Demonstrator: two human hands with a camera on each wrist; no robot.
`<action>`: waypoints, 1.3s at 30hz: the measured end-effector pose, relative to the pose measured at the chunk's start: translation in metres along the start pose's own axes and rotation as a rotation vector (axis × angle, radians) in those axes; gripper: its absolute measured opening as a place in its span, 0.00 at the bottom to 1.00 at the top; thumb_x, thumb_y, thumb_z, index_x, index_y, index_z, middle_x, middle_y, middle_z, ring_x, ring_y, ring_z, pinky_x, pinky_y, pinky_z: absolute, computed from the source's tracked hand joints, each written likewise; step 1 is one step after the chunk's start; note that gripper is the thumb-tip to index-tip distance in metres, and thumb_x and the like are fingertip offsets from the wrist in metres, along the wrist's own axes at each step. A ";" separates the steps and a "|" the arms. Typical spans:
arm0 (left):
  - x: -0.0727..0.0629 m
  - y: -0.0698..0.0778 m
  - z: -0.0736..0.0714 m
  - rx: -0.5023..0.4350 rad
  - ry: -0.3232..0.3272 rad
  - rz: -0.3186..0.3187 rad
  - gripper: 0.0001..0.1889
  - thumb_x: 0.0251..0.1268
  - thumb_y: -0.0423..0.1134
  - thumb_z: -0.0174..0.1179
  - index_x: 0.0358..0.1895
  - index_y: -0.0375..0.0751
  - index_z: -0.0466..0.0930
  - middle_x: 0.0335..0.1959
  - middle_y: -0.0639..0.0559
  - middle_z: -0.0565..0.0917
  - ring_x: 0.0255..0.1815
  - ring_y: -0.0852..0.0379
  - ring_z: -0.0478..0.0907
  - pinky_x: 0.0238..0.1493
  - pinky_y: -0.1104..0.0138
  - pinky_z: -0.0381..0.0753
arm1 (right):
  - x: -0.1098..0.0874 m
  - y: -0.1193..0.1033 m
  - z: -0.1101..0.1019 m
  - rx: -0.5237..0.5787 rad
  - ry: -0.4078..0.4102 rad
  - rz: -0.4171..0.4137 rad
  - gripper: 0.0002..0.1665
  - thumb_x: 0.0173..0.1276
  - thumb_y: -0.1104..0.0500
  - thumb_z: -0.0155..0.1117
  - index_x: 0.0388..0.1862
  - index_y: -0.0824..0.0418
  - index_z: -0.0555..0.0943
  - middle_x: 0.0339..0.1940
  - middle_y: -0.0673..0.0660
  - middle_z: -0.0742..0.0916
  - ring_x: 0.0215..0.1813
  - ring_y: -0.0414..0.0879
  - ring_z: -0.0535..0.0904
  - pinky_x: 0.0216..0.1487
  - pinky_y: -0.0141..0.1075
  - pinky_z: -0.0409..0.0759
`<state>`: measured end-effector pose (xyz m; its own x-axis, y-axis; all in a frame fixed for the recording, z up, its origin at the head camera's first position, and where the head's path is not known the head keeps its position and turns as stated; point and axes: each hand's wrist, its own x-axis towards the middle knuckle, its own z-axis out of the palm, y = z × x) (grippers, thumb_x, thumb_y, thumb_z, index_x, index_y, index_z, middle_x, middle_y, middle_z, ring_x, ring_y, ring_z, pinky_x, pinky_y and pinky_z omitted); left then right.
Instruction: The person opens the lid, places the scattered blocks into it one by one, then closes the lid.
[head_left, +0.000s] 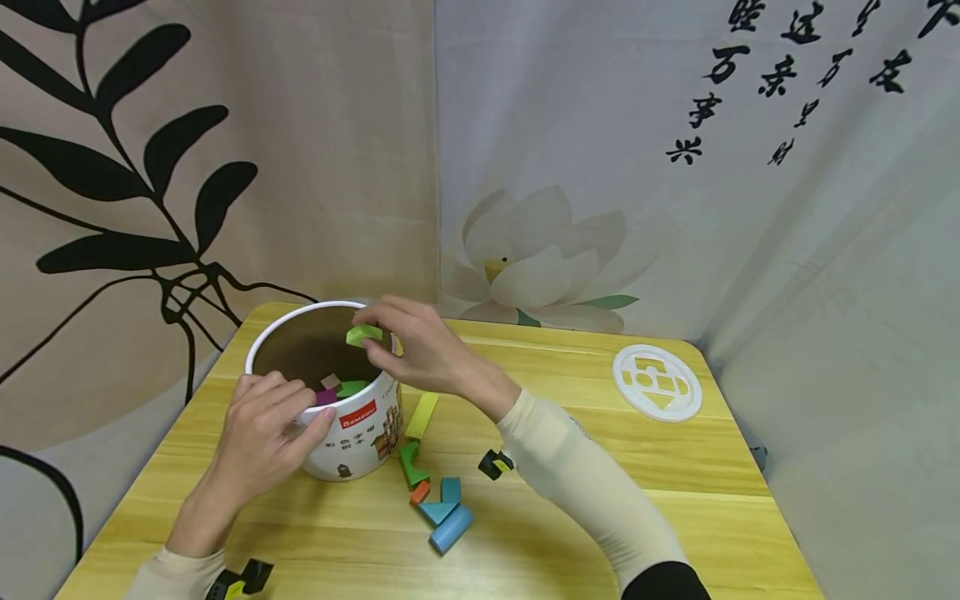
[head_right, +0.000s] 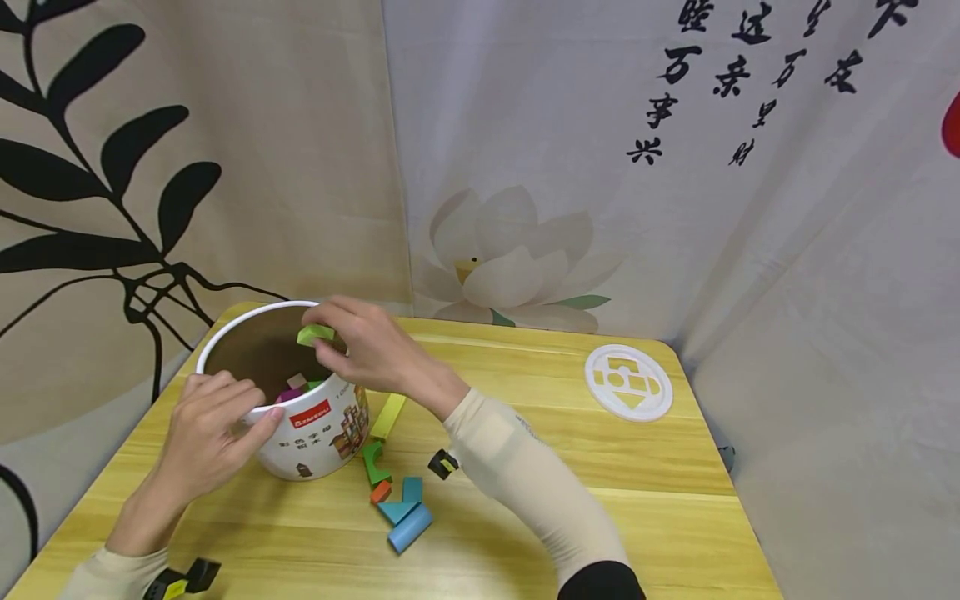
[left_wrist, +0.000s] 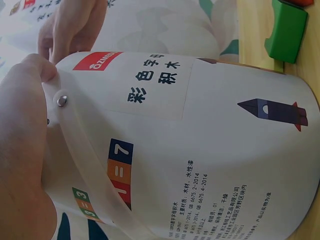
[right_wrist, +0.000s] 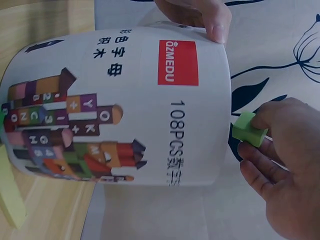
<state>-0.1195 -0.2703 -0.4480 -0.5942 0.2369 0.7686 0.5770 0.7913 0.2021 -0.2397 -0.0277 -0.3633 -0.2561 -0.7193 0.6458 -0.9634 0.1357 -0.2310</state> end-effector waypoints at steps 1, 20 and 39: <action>0.000 0.000 0.000 -0.001 0.003 0.004 0.26 0.84 0.59 0.54 0.24 0.49 0.77 0.20 0.58 0.79 0.31 0.58 0.68 0.49 0.63 0.59 | 0.003 -0.001 0.001 0.005 -0.005 -0.004 0.13 0.78 0.65 0.72 0.57 0.67 0.86 0.52 0.59 0.92 0.50 0.46 0.88 0.60 0.27 0.85; -0.001 0.001 0.000 0.004 -0.009 0.002 0.25 0.84 0.58 0.54 0.25 0.49 0.78 0.22 0.57 0.80 0.32 0.57 0.69 0.49 0.61 0.59 | 0.036 -0.003 0.025 -0.011 -0.225 0.124 0.17 0.83 0.62 0.68 0.66 0.66 0.86 0.63 0.59 0.92 0.57 0.46 0.91 0.59 0.26 0.84; 0.001 0.002 0.003 0.001 0.049 0.032 0.30 0.88 0.62 0.50 0.23 0.50 0.75 0.19 0.59 0.75 0.30 0.58 0.67 0.48 0.62 0.58 | 0.030 0.000 0.032 -0.106 -0.375 0.183 0.31 0.90 0.45 0.60 0.81 0.60 0.77 0.83 0.58 0.82 0.87 0.55 0.75 0.92 0.49 0.66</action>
<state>-0.1211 -0.2669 -0.4485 -0.5478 0.2341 0.8032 0.5944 0.7845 0.1767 -0.2447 -0.0709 -0.3675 -0.3960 -0.8722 0.2871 -0.9126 0.3392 -0.2281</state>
